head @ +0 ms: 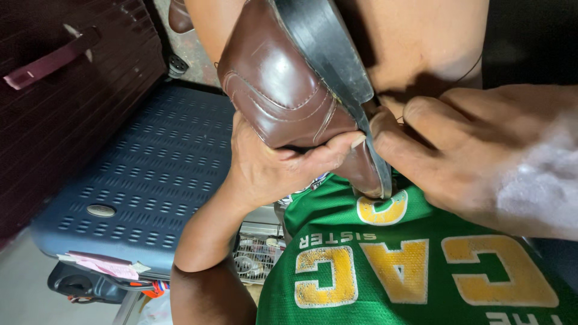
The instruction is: The person stitches the sole of a brown leather shoe using a needle and thread. They repeatedly push the needle through the seam and pull the thread tight to secure the sole to the upper.
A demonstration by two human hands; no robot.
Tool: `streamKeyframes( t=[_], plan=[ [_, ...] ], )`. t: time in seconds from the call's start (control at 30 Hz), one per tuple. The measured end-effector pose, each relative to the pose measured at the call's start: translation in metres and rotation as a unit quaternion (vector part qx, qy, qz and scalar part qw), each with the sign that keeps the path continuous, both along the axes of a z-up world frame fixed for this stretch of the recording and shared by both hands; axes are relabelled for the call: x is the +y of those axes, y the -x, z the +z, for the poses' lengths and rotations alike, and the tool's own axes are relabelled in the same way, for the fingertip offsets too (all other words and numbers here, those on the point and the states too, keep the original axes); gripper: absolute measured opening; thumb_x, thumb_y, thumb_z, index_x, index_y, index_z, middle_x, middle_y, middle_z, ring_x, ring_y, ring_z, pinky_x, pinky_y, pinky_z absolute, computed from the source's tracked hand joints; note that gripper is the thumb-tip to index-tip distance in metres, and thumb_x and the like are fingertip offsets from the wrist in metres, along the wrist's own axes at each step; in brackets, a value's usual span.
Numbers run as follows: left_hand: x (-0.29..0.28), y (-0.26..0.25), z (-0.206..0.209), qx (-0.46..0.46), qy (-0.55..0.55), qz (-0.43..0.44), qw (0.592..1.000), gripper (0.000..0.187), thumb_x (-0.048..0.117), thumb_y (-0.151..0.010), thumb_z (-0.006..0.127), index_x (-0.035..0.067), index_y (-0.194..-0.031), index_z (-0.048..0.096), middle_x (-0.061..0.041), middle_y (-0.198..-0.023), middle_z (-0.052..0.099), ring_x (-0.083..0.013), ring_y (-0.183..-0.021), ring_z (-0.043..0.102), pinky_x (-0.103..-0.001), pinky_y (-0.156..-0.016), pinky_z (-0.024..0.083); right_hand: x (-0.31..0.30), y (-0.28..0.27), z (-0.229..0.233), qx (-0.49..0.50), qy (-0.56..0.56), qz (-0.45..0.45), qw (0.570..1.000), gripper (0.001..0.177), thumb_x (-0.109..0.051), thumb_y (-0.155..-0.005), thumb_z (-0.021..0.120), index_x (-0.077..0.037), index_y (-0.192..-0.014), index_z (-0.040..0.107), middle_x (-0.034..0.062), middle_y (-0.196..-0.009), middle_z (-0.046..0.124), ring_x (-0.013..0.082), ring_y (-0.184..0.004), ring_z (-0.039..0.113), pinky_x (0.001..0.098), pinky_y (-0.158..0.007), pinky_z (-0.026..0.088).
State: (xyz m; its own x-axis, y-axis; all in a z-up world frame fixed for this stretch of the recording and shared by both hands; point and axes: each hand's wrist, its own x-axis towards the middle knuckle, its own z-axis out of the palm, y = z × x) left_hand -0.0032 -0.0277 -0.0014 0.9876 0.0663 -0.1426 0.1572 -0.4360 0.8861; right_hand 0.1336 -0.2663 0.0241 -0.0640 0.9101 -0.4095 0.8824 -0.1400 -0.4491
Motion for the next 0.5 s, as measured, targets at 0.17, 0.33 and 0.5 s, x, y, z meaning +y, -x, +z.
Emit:
streamKeyframes(
  t=[0.17,0.33,0.5],
  plan=[
    [0.000,0.001,0.003,0.024,-0.038,-0.018,0.999,0.051,0.034,-0.086,0.097,0.009,-0.120,0.070,-0.008,-0.121,0.070,-0.0301,-0.120,0.065,-0.043,-0.109,0.048,0.024,-0.007,0.011,-0.018,-0.096,-0.095,0.991,0.038,-0.014,-0.071,0.070,-0.012,-0.109,0.070,-0.0010,-0.079,0.062,0.0161,-0.065,0.066,0.0307,-0.052,0.051],
    [-0.002,-0.009,0.009,0.036,-0.012,-0.007,0.999,0.034,0.032,-0.083,0.095,0.013,-0.103,0.074,-0.003,-0.105,0.073,-0.0244,-0.102,0.069,-0.041,-0.098,0.053,0.036,-0.008,0.013,-0.075,-0.093,-0.067,0.991,0.023,-0.020,-0.072,0.069,-0.013,-0.094,0.067,-0.0026,-0.070,0.060,0.0126,-0.062,0.068,0.0281,-0.053,0.052],
    [-0.001,-0.021,0.013,-0.031,0.010,0.021,0.999,0.052,0.027,-0.078,0.090,0.001,-0.115,0.065,-0.016,-0.118,0.065,-0.0334,-0.119,0.060,-0.046,-0.108,0.044,0.036,-0.012,0.011,-0.045,-0.133,-0.114,0.984,0.010,-0.019,-0.082,0.068,-0.013,-0.090,0.066,-0.0012,-0.076,0.069,0.0136,-0.068,0.072,0.0293,-0.050,0.052]
  ],
)
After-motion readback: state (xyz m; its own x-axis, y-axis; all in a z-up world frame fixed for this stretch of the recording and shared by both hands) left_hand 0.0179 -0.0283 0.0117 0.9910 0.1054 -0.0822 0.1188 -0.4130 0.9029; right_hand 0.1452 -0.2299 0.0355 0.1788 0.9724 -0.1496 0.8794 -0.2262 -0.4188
